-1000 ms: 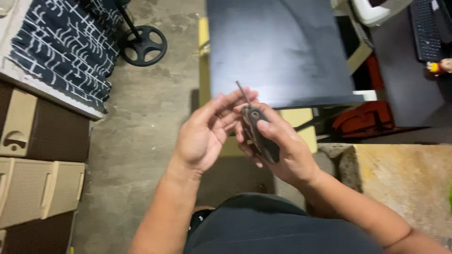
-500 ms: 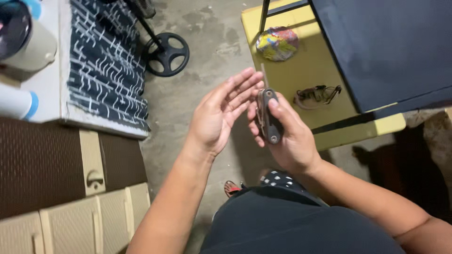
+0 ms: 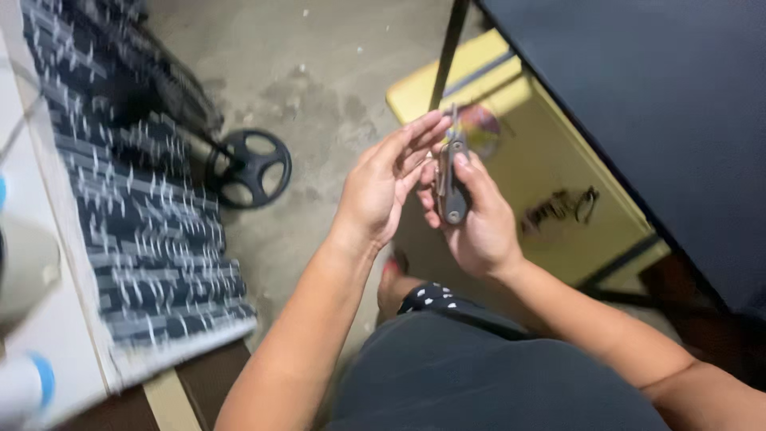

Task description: The person wipes a black tabletop with a cloth, then uses a multi-tool to loosen and remove screws from the table's corners. They detach the tabletop from the frame, wipe the underside of the tabletop, and place it aside. A cat is visible nearby but not interacted with.

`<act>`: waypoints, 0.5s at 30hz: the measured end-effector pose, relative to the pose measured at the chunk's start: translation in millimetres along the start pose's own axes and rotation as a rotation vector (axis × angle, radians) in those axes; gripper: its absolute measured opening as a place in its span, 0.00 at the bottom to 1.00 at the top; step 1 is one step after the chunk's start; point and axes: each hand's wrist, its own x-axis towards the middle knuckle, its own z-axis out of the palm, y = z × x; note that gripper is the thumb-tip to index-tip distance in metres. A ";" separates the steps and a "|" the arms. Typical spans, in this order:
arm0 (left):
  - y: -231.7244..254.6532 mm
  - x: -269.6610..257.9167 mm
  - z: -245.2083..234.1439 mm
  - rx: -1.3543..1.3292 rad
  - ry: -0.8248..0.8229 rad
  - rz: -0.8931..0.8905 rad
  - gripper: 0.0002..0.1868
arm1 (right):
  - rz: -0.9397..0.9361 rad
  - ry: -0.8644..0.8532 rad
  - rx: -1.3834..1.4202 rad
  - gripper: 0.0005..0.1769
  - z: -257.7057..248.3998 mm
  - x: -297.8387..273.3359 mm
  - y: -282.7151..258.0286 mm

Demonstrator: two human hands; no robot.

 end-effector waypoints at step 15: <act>100.5 249.1 -81.6 0.068 -0.318 -0.382 0.28 | -0.263 0.323 0.047 0.12 48.8 210.3 10.6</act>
